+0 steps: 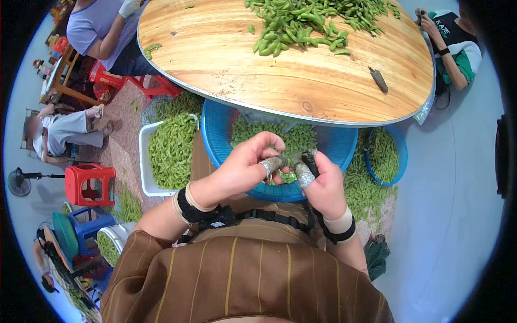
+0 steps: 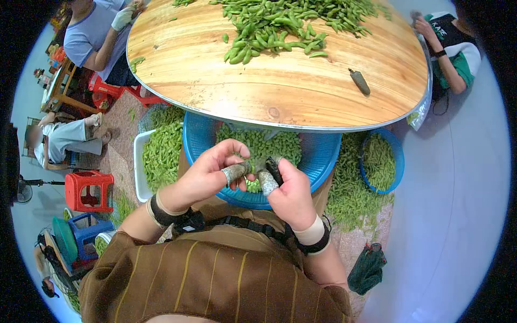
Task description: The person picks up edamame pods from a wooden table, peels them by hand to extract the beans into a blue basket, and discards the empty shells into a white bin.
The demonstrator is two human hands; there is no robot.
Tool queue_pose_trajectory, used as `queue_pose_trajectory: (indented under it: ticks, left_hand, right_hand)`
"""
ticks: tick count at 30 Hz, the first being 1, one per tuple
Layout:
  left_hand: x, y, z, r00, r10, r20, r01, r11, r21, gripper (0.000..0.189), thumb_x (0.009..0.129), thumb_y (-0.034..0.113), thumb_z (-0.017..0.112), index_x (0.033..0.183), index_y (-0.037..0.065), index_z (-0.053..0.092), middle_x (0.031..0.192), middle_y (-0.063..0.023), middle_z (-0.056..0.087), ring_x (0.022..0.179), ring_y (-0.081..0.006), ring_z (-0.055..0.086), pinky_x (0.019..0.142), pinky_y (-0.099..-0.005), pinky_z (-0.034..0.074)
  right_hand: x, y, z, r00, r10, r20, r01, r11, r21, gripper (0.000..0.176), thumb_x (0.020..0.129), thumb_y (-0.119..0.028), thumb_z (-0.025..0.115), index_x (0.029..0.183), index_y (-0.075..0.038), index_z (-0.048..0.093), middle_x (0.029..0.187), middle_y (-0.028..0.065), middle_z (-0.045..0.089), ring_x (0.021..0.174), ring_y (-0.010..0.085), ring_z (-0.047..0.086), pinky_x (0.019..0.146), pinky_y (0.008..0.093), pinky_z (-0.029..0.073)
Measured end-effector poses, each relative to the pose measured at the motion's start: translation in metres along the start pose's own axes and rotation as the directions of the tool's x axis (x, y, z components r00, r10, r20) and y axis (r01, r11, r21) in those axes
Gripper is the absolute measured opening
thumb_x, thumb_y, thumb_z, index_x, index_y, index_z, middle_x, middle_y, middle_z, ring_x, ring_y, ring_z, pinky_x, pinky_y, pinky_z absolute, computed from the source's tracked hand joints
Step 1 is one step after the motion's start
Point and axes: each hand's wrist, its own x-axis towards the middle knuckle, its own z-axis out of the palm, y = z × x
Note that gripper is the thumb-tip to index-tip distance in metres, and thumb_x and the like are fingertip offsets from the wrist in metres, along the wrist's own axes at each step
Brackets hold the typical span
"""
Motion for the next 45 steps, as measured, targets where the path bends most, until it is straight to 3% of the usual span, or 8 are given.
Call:
queue_pose_trajectory:
  ticks: [9,17,20,23,37,39,43,45]
  left_hand:
    - [-0.001,0.0,-0.007,0.92,-0.375,0.114,0.385,0.918,-0.095,0.022,0.096,0.026,0.045,0.087,0.007,0.054,0.068,-0.0021,0.058,0.055,-0.0091,0.05,0.05,-0.0201,0.039]
    - [0.002,-0.006,-0.005,0.976,-0.208,0.07,0.219,0.926,-0.308,0.014,0.093,0.021,0.051,0.094,0.007,0.054,0.075,-0.0011,0.056,0.058,-0.0088,0.048,0.051,-0.0203,0.037]
    - [0.003,-0.01,-0.004,0.988,-0.146,-0.042,0.141,0.984,-0.111,0.006,0.091,0.009,0.051,0.095,0.004,0.053,0.079,-0.002,0.057,0.064,-0.0081,0.053,0.058,-0.0212,0.043]
    - [0.006,-0.034,-0.005,0.991,0.129,-0.046,-0.117,0.973,0.201,0.005,0.091,0.004,0.05,0.095,0.002,0.052,0.082,-0.0024,0.059,0.072,-0.0085,0.056,0.064,-0.0225,0.046]
    - [0.001,-0.02,-0.007,0.894,0.448,0.005,-0.304,0.597,0.743,0.009,0.083,0.002,0.053,0.092,0.002,0.055,0.077,-0.0075,0.059,0.07,-0.0159,0.059,0.062,-0.028,0.047]
    - [-0.001,-0.017,-0.008,0.992,-0.127,0.013,0.127,0.968,-0.218,0.007,0.086,0.005,0.054,0.093,0.004,0.055,0.077,-0.0085,0.06,0.068,-0.0167,0.058,0.059,-0.0273,0.045]
    - [-0.001,-0.029,-0.014,0.968,-0.134,0.21,0.247,0.646,-0.723,0.01,0.09,0.013,0.051,0.094,0.005,0.054,0.074,-0.009,0.058,0.062,-0.0155,0.053,0.055,-0.0258,0.041]
    - [0.001,-0.032,-0.017,0.926,-0.032,0.377,0.347,0.47,-0.812,0.013,0.092,0.015,0.05,0.096,0.003,0.053,0.074,-0.0098,0.057,0.065,-0.0174,0.053,0.055,-0.0273,0.041]
  right_hand:
    - [0.002,0.008,-0.003,0.956,-0.286,0.07,0.295,0.929,-0.222,0.013,0.078,-0.004,0.059,0.089,0.001,0.056,0.077,0.0158,0.059,0.069,0.0224,0.058,0.064,0.0313,0.046]
    - [-0.004,0.007,-0.003,0.998,0.035,0.049,-0.034,0.999,-0.006,0.018,0.085,-0.008,0.057,0.101,0.002,0.055,0.084,0.0143,0.063,0.076,0.0164,0.06,0.068,0.0298,0.048]
    - [-0.006,0.012,0.001,0.988,0.02,0.153,-0.041,0.99,0.135,0.034,0.089,-0.005,0.046,0.123,-0.003,0.044,0.086,0.0025,0.059,0.057,0.0052,0.05,0.045,0.0176,0.041]
    - [-0.006,0.0,0.002,0.962,0.208,0.174,-0.234,0.962,0.144,0.032,0.079,0.001,0.044,0.11,-0.001,0.051,0.083,0.0051,0.063,0.062,0.0098,0.057,0.051,0.0239,0.048]
    - [-0.002,0.004,0.006,0.94,0.211,0.267,-0.3,0.885,0.356,0.025,0.09,-0.004,0.045,0.114,-0.005,0.051,0.082,0.0024,0.059,0.052,0.0047,0.048,0.041,0.0179,0.04]
    - [-0.002,0.0,0.004,0.898,0.25,0.361,-0.421,0.722,0.549,0.025,0.091,-0.006,0.046,0.115,-0.006,0.051,0.08,0.0011,0.058,0.052,0.0042,0.046,0.041,0.0184,0.039]
    - [-0.006,0.007,0.011,0.899,0.215,0.381,-0.42,0.663,0.619,0.028,0.089,-0.006,0.051,0.116,-0.005,0.053,0.08,0.0015,0.059,0.056,0.006,0.051,0.047,0.0206,0.043]
    - [-0.005,0.024,0.022,0.949,-0.303,0.087,0.298,0.953,0.061,0.032,0.086,-0.002,0.055,0.118,-0.004,0.054,0.082,0.0028,0.062,0.064,0.0069,0.056,0.057,0.0219,0.048]
